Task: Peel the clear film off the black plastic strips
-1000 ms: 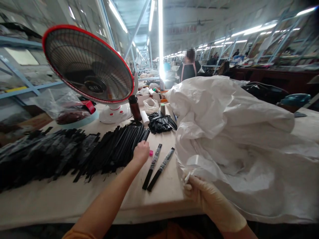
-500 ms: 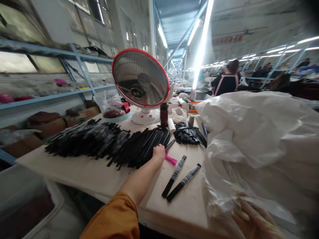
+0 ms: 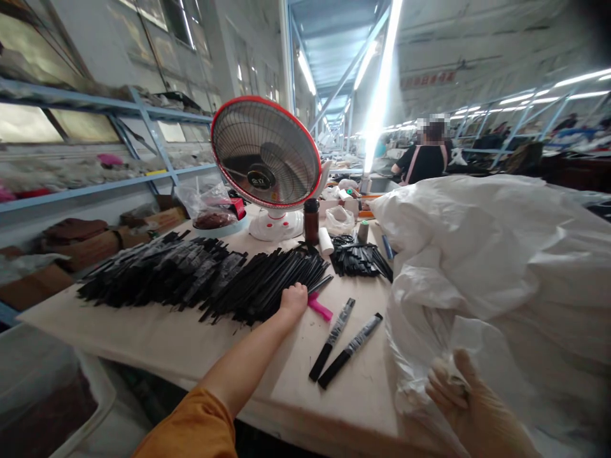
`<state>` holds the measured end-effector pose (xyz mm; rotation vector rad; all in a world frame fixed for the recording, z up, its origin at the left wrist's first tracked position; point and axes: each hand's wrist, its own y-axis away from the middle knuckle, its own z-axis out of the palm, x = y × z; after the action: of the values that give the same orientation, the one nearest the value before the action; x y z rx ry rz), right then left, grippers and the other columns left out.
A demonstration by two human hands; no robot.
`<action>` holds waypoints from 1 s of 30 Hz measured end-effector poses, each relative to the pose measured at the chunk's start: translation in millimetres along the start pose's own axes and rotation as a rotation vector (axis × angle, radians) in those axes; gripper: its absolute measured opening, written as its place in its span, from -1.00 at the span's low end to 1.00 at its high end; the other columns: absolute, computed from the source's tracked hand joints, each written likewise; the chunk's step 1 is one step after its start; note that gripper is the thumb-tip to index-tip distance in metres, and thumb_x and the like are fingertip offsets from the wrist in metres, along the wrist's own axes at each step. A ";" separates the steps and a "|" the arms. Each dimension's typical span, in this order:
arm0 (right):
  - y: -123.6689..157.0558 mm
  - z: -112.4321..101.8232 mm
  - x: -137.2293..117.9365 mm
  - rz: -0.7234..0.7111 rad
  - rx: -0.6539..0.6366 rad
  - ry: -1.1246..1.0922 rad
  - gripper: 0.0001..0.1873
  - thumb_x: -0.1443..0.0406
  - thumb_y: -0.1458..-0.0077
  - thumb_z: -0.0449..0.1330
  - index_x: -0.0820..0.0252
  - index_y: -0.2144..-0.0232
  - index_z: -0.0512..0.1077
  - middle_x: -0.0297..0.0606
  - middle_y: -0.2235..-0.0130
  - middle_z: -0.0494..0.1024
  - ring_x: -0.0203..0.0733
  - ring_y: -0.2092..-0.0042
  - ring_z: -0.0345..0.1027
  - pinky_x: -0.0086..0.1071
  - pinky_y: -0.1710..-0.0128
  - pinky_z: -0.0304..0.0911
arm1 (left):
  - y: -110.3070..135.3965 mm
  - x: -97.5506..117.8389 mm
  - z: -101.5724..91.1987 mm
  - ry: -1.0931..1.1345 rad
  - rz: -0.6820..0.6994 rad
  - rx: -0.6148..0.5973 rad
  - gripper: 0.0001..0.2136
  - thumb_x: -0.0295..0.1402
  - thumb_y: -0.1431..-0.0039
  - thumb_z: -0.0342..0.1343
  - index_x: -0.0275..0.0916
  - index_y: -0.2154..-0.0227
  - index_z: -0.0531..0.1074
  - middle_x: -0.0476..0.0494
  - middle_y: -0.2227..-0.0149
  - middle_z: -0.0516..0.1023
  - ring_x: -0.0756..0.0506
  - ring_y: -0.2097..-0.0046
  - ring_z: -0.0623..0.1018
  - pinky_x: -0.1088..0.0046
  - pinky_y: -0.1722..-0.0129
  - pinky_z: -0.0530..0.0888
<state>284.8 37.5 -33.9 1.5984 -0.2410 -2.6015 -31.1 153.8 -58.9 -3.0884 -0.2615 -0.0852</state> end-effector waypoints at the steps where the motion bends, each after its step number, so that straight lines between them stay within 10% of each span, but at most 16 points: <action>1: -1.3 4.5 0.1 0.007 0.014 -0.015 -0.77 0.07 0.12 0.32 0.04 0.49 0.45 -0.36 0.54 0.43 -0.32 0.58 0.25 -0.39 0.57 0.35 | 2.2 1.2 -1.7 0.037 -0.002 0.001 -0.68 -0.28 -0.20 0.07 -0.28 0.02 0.34 -0.21 0.00 0.42 -0.15 0.07 0.49 0.17 0.11 0.47; 11: -15.2 29.5 -5.0 0.135 0.081 -0.326 -0.56 0.17 0.25 0.43 0.19 0.66 0.21 -0.55 0.69 0.16 -0.52 0.68 -0.04 -0.64 0.75 -0.01 | 24.5 2.1 -22.7 0.646 -0.137 -0.124 -0.74 -0.26 -0.23 0.02 -0.31 0.11 0.36 -0.13 0.22 0.50 -0.04 0.30 0.53 0.36 0.33 0.50; 20: -35.4 30.2 -13.0 0.126 0.097 -0.329 -0.58 0.11 0.33 0.44 0.19 0.55 0.33 -0.49 0.62 0.34 -0.51 0.66 0.07 -0.63 0.75 -0.06 | 140.0 2.8 -57.3 1.332 -0.039 -0.454 -0.58 0.03 0.03 0.10 -0.24 0.29 0.33 0.26 0.76 0.07 0.14 0.72 0.01 0.64 0.71 -0.06; 30: -26.8 30.1 -14.4 0.101 0.032 -0.183 -0.60 0.09 0.30 0.42 0.22 0.59 0.35 -0.46 0.60 0.31 -0.49 0.62 0.03 -0.56 0.67 -0.10 | 157.3 7.3 -80.0 1.157 0.065 -0.443 -0.71 -0.13 0.07 0.17 -0.24 0.37 0.44 0.15 0.69 0.22 0.08 0.63 0.20 0.60 0.63 0.14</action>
<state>264.9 68.8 -12.6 1.3204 -0.3669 -2.6785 -1.4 -3.5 15.6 -2.7804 -0.0750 -2.0066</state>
